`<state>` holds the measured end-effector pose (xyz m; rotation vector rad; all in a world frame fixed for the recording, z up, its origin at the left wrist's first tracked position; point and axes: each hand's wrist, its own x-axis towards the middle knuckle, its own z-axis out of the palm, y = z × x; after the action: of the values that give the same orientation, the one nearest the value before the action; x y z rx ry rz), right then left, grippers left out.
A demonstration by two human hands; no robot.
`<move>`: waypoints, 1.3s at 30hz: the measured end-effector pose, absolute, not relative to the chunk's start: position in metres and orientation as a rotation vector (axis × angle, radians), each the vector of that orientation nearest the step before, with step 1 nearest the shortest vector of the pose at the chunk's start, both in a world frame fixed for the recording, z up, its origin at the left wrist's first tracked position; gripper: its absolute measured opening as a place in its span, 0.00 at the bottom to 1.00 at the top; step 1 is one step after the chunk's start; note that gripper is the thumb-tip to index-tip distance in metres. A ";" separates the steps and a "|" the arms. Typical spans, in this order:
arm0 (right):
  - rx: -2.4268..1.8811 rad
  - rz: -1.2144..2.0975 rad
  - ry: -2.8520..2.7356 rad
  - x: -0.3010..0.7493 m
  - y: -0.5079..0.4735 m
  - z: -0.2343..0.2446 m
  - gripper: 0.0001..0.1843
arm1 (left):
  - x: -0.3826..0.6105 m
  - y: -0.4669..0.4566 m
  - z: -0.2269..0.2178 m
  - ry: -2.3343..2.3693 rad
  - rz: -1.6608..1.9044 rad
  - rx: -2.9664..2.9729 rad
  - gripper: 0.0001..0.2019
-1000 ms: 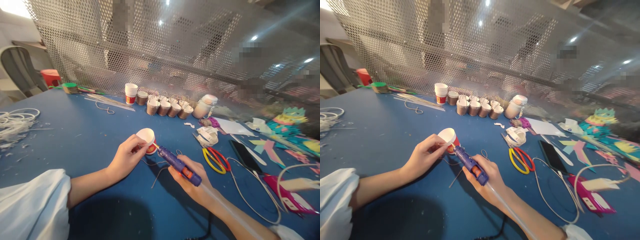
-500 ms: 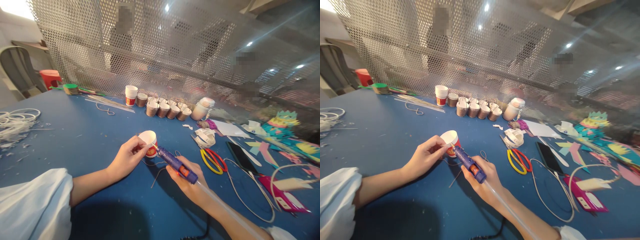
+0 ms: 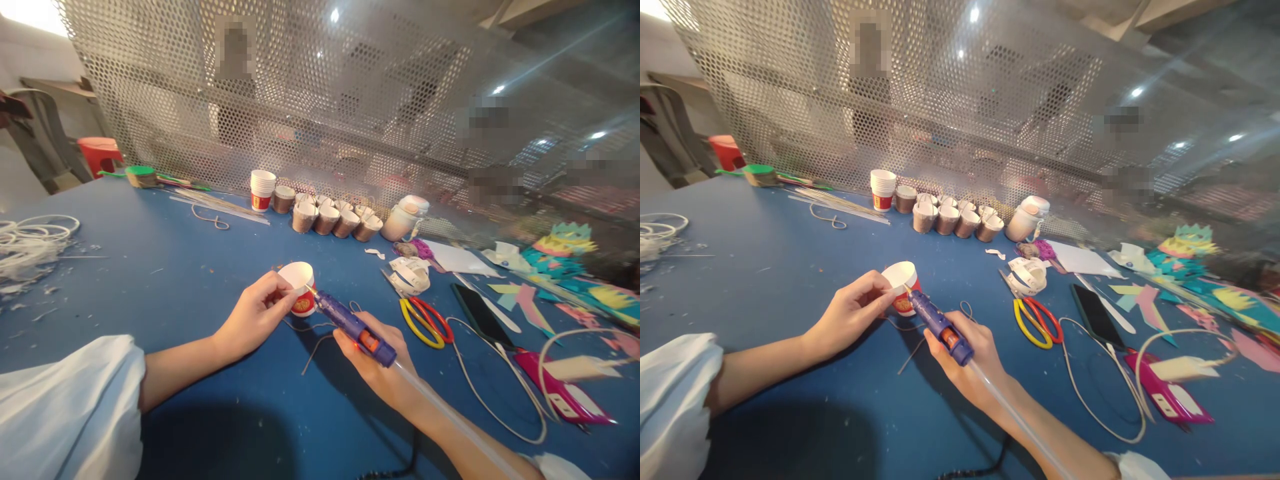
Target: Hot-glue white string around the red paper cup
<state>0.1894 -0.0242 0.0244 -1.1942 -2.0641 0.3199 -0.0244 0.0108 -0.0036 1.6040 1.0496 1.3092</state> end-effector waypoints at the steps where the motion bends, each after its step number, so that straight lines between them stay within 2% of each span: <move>1: -1.194 0.321 -2.066 0.189 -0.025 0.025 0.09 | -0.025 0.011 -0.004 1.050 1.309 1.603 0.13; 29: -1.166 0.333 -2.037 0.189 -0.027 0.026 0.11 | -0.025 0.009 0.003 1.052 1.225 1.593 0.13; 36: -1.135 0.317 -2.086 0.186 -0.031 0.022 0.07 | -0.024 0.010 0.001 1.035 1.232 1.602 0.12; 39: -1.146 0.293 -2.065 0.186 -0.030 0.025 0.08 | -0.025 0.010 -0.001 1.033 1.244 1.592 0.12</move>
<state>0.1862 -0.0296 0.0247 -1.1465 -2.0650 0.2930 -0.0246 0.0100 -0.0006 1.5924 1.0328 1.2440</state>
